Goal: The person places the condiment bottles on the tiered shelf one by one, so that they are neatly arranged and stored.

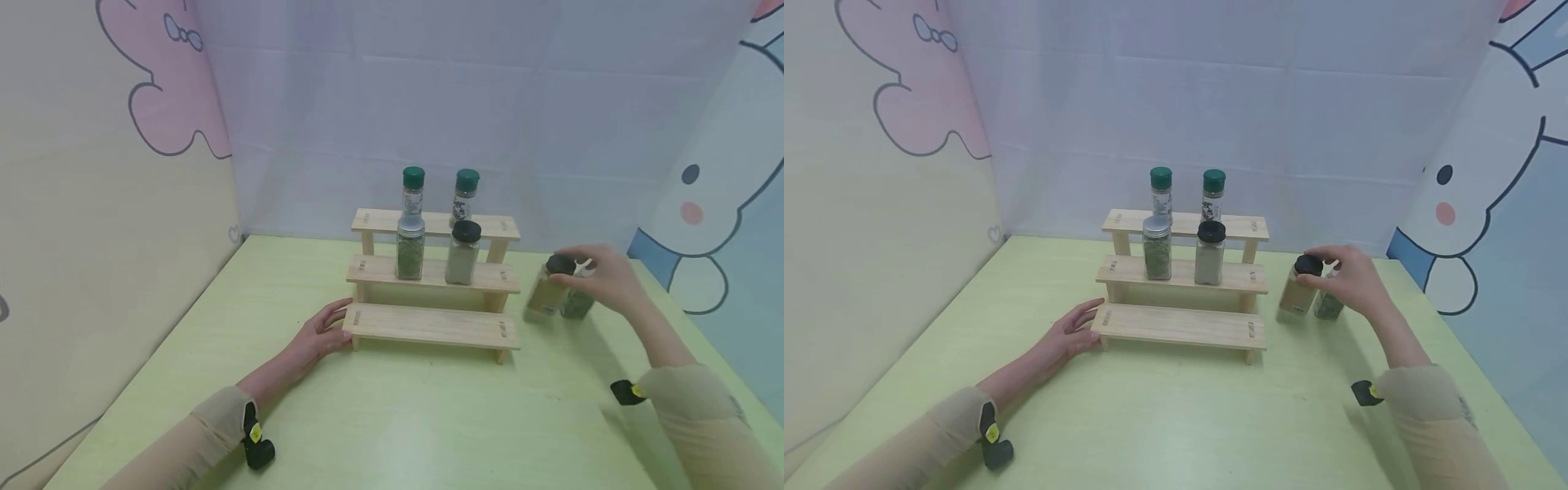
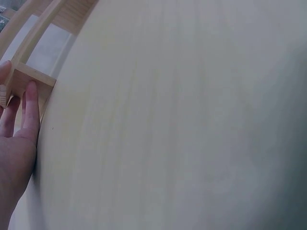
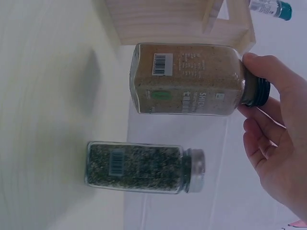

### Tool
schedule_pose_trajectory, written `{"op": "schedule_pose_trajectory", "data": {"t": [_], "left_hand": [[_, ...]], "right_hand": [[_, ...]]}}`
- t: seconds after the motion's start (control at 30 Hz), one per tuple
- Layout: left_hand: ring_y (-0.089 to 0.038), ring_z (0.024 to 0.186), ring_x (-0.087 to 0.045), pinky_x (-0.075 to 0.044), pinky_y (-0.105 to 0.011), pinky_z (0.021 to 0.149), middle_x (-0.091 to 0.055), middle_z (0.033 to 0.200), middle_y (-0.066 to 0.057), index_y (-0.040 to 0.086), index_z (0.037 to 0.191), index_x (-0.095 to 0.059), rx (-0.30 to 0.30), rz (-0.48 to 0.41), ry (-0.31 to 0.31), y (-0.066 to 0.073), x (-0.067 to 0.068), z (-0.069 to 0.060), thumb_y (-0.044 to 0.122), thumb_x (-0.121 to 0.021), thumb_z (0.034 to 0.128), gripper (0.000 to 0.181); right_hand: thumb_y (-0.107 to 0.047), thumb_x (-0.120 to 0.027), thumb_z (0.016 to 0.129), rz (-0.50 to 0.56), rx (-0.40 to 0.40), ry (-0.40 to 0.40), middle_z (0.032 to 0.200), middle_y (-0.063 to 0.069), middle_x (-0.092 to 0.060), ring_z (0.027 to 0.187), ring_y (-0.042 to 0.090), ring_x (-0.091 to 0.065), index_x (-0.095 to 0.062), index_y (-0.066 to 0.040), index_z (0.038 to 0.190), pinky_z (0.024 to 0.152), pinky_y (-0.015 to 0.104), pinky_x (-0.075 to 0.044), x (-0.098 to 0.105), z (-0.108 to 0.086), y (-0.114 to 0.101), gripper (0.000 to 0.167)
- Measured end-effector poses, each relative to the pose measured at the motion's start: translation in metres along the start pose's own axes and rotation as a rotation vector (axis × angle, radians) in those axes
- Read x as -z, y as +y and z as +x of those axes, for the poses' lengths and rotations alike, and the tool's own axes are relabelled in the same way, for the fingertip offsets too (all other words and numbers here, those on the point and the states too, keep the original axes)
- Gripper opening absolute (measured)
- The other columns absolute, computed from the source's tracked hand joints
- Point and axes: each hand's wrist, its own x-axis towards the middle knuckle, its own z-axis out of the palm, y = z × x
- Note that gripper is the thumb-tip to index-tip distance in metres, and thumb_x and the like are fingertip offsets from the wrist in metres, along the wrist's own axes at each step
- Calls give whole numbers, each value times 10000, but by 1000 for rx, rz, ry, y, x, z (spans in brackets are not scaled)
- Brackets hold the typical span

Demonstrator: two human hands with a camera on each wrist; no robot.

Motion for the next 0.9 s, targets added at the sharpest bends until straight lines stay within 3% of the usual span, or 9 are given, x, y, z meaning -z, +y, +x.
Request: {"op": "schedule_pose_trajectory", "data": {"t": [0.2,0.37,0.5,0.73,0.9], "left_hand": [[-186,1257,-566,-524,-324,968,-317,1598,-94,260,1546,-289,5,6,-5,1,-1,0,99,-614,952,696],[-172,1241,-569,-524,-314,962,-320,1596,-108,245,1548,-286,5,2,2,0,-1,0,93,-613,951,698],[-149,1223,-563,-529,-307,955,-308,1598,-137,216,1558,-269,-5,-5,3,1,0,0,78,-607,950,709],[-136,1208,-573,-529,-318,962,-312,1597,-133,216,1555,-273,-5,-14,-1,0,-1,-1,74,-603,952,702],[-120,1192,-582,-530,-315,956,-320,1592,-123,229,1551,-281,-6,-12,-2,-1,0,0,73,-598,956,691]], "right_hand": [[-342,-814,806,-7,1,41,1174,194,-685,991,266,-561,-672,-74,1235,736,266,-446,15,-13,-29,526],[-337,-826,794,1,-23,68,1138,120,-691,927,57,-495,-684,-127,1215,719,185,-422,23,-28,-57,492],[-287,-848,773,35,16,87,1098,104,-693,864,-55,-453,-699,-133,1186,693,145,-421,26,-38,-76,466],[-246,-866,748,67,80,105,1070,54,-696,862,-38,-462,-706,-168,1176,695,148,-416,17,-54,-104,464],[-183,-884,715,106,193,139,1027,17,-717,838,-31,-475,-723,-171,1138,692,133,-415,6,-59,-122,453]]}}
